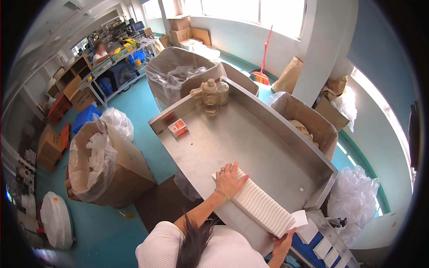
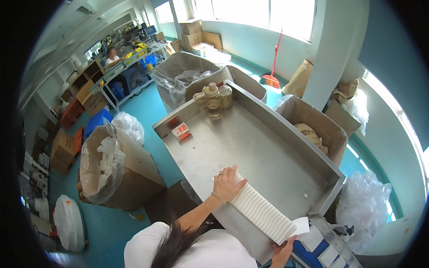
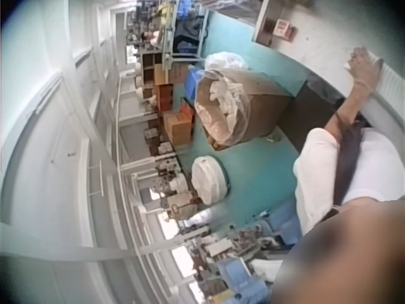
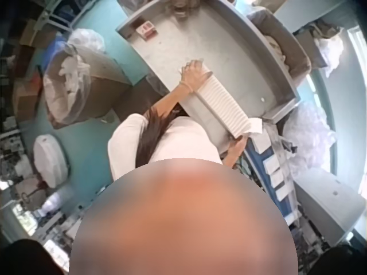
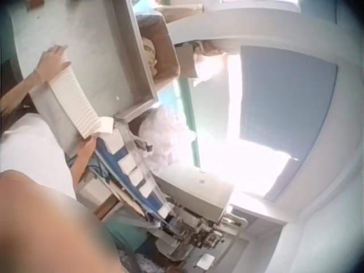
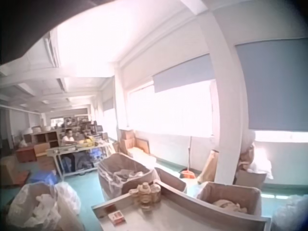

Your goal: Sorting and organizing stacks of white napkins/paper from a processing machine in a production area.

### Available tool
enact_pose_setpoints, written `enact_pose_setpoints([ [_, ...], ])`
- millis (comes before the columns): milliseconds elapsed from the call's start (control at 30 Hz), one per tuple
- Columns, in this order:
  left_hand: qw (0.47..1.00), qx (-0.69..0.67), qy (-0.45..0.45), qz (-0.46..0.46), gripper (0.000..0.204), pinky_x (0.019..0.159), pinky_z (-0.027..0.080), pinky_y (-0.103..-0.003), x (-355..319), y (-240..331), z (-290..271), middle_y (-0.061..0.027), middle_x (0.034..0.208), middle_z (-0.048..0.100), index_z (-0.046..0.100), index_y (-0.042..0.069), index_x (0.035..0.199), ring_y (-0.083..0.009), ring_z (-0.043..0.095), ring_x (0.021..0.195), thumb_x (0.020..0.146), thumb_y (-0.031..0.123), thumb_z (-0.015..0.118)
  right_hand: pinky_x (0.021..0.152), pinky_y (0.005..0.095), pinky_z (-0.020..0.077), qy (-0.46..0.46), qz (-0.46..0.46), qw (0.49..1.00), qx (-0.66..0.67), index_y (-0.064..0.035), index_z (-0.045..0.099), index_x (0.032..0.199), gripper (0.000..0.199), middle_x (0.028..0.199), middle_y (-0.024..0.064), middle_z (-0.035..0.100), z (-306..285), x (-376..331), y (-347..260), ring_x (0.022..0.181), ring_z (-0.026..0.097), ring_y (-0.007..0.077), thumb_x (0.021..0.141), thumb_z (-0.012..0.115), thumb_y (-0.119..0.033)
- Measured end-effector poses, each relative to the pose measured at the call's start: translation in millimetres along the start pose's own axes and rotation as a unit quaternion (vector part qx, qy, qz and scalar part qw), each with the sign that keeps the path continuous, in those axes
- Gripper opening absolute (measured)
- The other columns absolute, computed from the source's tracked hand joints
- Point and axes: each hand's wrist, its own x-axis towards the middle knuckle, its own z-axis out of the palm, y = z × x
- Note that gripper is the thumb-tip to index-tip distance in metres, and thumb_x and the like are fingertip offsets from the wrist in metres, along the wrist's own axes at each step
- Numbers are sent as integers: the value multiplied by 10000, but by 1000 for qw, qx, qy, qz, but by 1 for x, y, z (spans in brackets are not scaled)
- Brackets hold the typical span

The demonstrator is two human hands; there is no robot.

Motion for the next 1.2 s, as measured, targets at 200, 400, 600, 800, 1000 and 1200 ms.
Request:
enact_pose_setpoints([
  [200, 1000, 8, 20, 6, 680, 869, 416, -500, 1, 0, 1, -183, 1217, 543, 452, 30, 1323, -354, 545, 1080, 868, 513, 603, 496, 241, 367, 57, 58, 993, 91, -116, 601, 1084, 321, 906, -16, 660, -26, 39, 9, 692, 586, 96, 961, 551, -408],
  [400, 1000, 2, 10, 12, 667, 855, 420, -502, 8, 4, 4, -192, 1216, 545, 452, 30, 1321, -359, 549, 1074, 873, 502, 599, 502, 219, 401, 52, 47, 987, 146, -138, 633, 1033, 260, 881, -29, 669, -25, 37, 29, 644, 579, 83, 970, 530, -369],
  [600, 1000, 11, 21, 2, 675, 858, 421, -505, -3, -2, -1, -200, 1211, 547, 448, 19, 1324, -367, 554, 1073, 876, 502, 596, 520, 227, 424, 94, 6, 995, 30, -131, 638, 1068, 302, 883, -17, 662, -4, 17, 16, 661, 582, 88, 964, 527, -391],
  [800, 999, 8, -1, 32, 678, 868, 424, -509, -5, 0, 2, -200, 1204, 552, 458, 10, 1319, -365, 554, 1082, 876, 505, 595, 609, 267, 460, 134, -2, 989, -58, -125, 641, 1103, 332, 971, 19, 660, -14, 5, 15, 782, 597, 102, 958, 528, -402],
  [1000, 995, 47, 57, 74, 610, 841, 480, -505, 9, -16, 11, -219, 1139, 583, 509, -24, 1248, -394, 570, 1058, 879, 447, 632, 709, 319, 451, 177, -81, 960, -199, 85, 668, 981, 455, 859, 74, 663, 9, 7, 6, 760, 526, 140, 971, 549, -354],
  [1200, 1000, 14, -17, 21, 655, 983, 417, -497, 14, 6, 3, -247, 1279, 518, 465, 7, 1345, -422, 503, 1178, 914, 489, 571, 624, 337, 445, 192, -145, 962, -132, 61, 661, 939, 371, 826, 74, 674, 1, 16, 24, 643, 534, 149, 965, 583, -301],
])
